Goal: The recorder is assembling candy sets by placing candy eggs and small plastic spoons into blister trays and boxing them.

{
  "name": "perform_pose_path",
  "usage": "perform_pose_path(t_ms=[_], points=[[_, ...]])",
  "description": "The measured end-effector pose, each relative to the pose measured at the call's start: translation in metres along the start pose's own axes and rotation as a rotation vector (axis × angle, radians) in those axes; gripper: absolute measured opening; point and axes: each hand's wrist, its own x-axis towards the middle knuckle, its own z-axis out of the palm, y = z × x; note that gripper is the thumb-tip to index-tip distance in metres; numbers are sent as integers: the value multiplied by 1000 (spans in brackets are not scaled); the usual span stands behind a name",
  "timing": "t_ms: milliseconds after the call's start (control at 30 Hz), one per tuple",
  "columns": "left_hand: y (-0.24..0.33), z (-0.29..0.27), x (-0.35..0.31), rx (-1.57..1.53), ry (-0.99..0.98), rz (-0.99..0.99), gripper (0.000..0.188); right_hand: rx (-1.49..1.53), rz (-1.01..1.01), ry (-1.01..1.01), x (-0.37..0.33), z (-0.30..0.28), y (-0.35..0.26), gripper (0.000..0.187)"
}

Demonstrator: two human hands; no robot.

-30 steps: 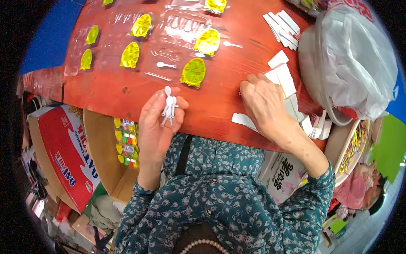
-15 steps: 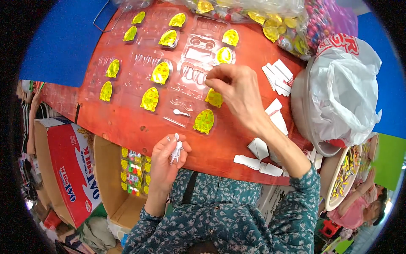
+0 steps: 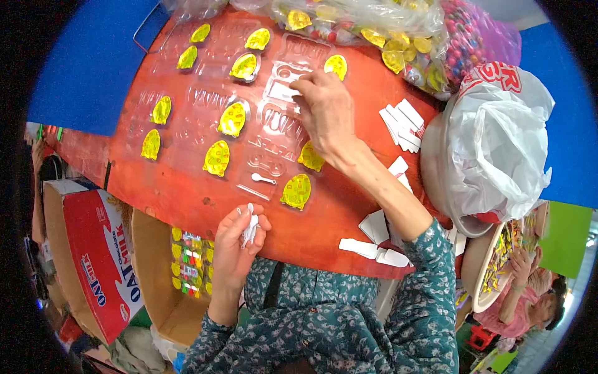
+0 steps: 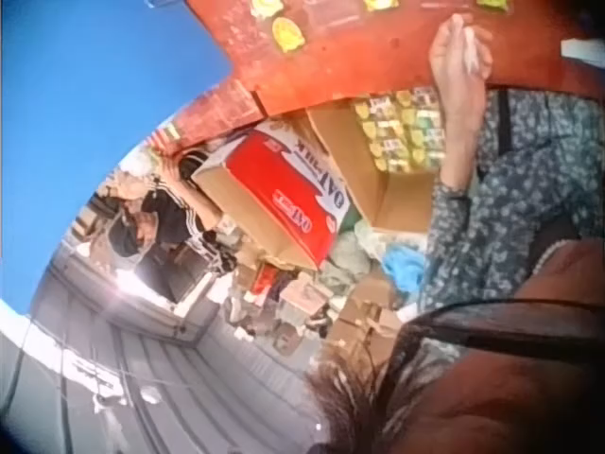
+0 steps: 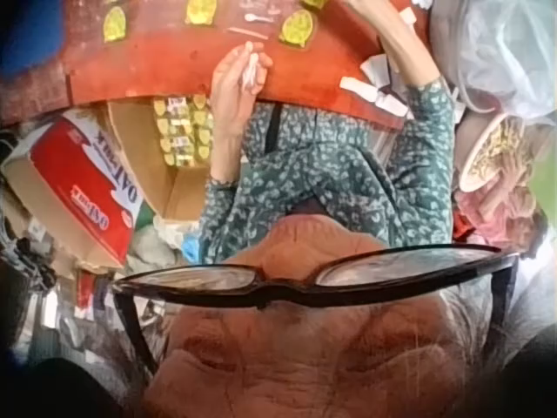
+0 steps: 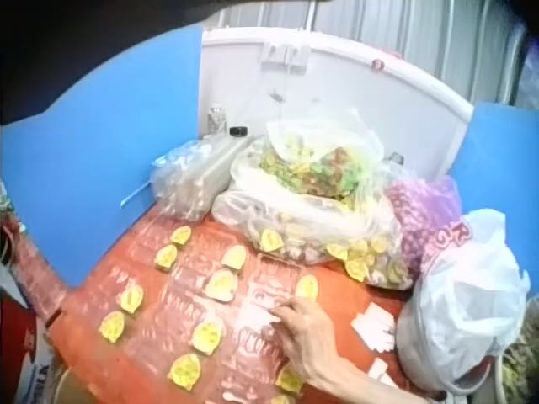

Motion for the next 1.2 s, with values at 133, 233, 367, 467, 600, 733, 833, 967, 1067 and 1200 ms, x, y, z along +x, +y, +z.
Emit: perform_pose_path(t_ms=[133,233,367,467,600,733,833,967,1067,1200], points=[[6,13,1,98,-27,7,21,231,109,-236,-7,-40,-26,14],[7,21,9,140,-27,12,22,612,271,-552,-27,-48,-49,17],[5,25,12,160,-82,88,19,578,237,-669,-40,-55,-70,14],[2,28,6,182,-51,67,18,535,226,-698,-43,-52,-75,12],[-2,16,1,127,-91,93,19,472,186,-753,-38,-46,-88,8],[7,0,-6,104,-57,181,22,406,142,-640,-5,-31,-98,9],[20,-18,-10,47,-10,230,24,361,-226,-451,25,4,-107,6],[36,-30,-18,21,125,319,25,243,-485,-472,55,51,-119,14],[45,-31,-19,9,122,358,26,202,-683,-514,60,69,-122,15],[51,-30,-15,28,152,360,26,335,-749,-483,58,89,-116,18]])
